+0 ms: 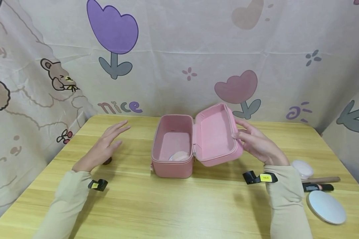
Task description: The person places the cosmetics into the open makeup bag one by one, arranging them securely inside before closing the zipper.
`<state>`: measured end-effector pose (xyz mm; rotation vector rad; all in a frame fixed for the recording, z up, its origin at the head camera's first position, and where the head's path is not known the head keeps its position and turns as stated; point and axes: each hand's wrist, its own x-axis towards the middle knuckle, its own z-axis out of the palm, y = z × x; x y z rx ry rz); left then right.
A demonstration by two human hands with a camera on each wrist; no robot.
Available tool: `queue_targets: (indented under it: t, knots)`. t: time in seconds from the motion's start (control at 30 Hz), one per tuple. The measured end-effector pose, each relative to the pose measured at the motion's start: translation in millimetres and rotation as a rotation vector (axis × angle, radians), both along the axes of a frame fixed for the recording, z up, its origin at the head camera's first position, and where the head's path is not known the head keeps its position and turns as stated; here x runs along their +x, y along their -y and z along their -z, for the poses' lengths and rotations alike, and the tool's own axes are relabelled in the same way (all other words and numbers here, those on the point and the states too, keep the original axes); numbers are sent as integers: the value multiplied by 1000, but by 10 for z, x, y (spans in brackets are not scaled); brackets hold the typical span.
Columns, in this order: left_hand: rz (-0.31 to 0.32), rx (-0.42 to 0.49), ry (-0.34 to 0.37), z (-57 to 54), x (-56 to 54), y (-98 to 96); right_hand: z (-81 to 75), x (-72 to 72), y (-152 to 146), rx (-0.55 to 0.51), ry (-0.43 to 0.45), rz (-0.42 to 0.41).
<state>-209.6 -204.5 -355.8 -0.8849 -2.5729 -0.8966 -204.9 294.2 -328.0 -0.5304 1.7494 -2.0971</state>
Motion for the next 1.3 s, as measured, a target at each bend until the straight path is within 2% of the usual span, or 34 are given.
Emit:
queue_targets:
  t: [0.13, 0.23, 0.33, 0.53, 0.7, 0.83, 1.0, 1.1, 1.23, 1.3]
  knots:
    - [56, 62, 57, -19, 1, 89, -10, 2, 3, 17, 1, 6]
    - [52, 95, 106, -36, 6, 156, -13, 2, 4, 21, -2, 7]
    - [25, 104, 154, -40, 13, 226, -9, 1, 3, 11, -4, -1]
    - [-59, 57, 265, -31, 15, 338, -4, 0, 12, 20, -9, -2]
    - [-114, 42, 403, 0, 4, 433, -6, -1, 25, 35, -12, -3]
    - [-128, 4, 493, 46, -13, 502, -5, -1, 21, 28, -20, -19]
    - [-109, -76, 558, 97, -31, 568, -4, 4, 18, 26, -21, -20]
    - [-95, -77, 600, 135, -47, 598, -4, 5, 18, 31, -19, -15]
    - [-79, -69, 619, 181, -71, 630, -2, 2, 14, 29, -17, -17]
    - [-74, -79, 604, 199, -85, 642, -2, 1, 13, 25, -18, -19]
